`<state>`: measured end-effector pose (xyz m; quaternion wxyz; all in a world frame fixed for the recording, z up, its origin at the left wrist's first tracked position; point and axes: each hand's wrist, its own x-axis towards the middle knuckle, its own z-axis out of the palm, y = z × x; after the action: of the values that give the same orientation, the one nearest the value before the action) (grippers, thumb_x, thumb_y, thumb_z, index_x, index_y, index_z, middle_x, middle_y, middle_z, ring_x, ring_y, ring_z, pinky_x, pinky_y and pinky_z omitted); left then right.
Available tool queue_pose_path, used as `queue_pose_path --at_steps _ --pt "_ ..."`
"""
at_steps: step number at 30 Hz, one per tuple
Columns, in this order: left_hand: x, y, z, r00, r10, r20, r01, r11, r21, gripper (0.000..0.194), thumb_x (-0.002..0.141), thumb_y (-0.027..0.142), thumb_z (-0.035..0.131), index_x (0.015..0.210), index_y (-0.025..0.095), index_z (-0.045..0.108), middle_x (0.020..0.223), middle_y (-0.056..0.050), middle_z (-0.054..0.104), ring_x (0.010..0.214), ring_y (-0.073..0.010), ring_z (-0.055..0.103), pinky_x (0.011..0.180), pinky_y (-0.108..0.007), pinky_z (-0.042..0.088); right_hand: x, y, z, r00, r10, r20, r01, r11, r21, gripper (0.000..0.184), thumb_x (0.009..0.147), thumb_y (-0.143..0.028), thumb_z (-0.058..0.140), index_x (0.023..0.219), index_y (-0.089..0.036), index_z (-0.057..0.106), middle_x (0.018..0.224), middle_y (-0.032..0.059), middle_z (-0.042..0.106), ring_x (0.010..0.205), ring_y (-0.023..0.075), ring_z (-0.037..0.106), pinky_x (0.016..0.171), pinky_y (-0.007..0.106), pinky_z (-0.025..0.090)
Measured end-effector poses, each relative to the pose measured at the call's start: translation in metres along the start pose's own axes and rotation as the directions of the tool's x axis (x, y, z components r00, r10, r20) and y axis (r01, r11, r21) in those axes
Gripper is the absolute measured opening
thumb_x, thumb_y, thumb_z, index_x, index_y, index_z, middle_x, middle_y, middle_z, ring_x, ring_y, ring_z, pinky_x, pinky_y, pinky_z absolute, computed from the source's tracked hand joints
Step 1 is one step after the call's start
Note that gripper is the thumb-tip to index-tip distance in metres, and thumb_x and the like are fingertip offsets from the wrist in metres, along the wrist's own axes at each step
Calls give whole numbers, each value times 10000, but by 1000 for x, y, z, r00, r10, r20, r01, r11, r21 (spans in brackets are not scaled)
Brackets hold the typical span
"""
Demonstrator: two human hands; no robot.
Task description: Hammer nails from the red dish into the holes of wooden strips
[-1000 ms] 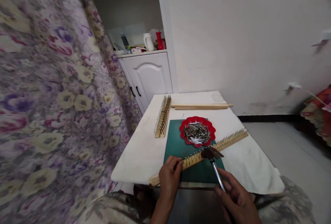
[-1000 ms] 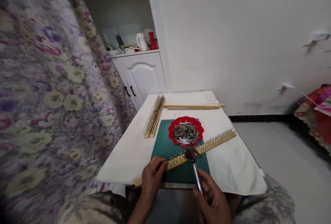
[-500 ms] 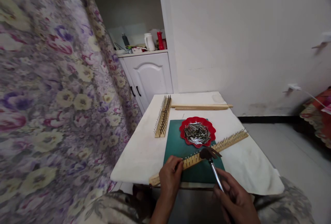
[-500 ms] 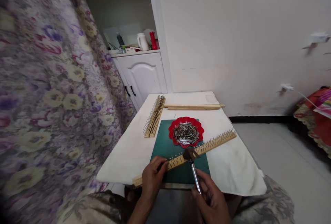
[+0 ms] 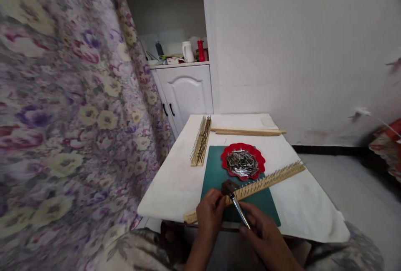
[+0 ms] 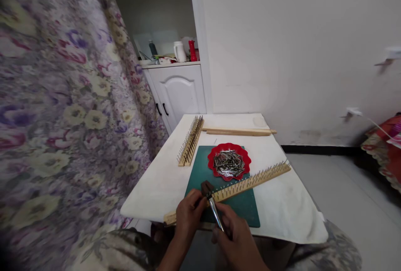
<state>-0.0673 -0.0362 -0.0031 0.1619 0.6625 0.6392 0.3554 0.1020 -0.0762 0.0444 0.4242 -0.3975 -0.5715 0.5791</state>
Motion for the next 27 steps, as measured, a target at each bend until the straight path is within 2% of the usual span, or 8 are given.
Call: queue_pose_path --at_steps 6,12,22,27 --pt "0 -2 1 1000 -14 -7 14 1000 -7 183 825 229 484 655 186 536 699 27 537 668 -112 538 583 -201 341 0 9 -2 999 -34 -14 32 992 -124 419 774 -213 584 1193 -207 601 688 18 697 629 221 636 721 331 520" --pt "0 0 0 1000 -14 -5 14 1000 12 184 815 210 473 640 186 527 684 25 525 669 -113 536 579 -198 339 -1 9 -1 1000 -23 -1 22 985 -172 420 778 -241 586 1196 -209 603 627 -2 683 561 204 608 590 284 511" --pt "-1 1 -1 1000 -31 -6 31 999 14 187 822 234 483 659 191 561 701 16 557 682 -128 558 586 -209 364 -1 2 0 999 -32 -40 29 997 -71 377 769 -253 623 1145 -231 642 669 10 707 606 221 631 678 322 523" --pt "-1 6 -4 1000 -20 -13 20 999 -46 179 831 242 491 745 207 644 767 1 616 735 -138 591 648 -219 404 -8 3 -3 996 27 -85 -23 999 48 373 782 -300 637 1148 -235 623 668 1 697 550 188 604 590 283 507"
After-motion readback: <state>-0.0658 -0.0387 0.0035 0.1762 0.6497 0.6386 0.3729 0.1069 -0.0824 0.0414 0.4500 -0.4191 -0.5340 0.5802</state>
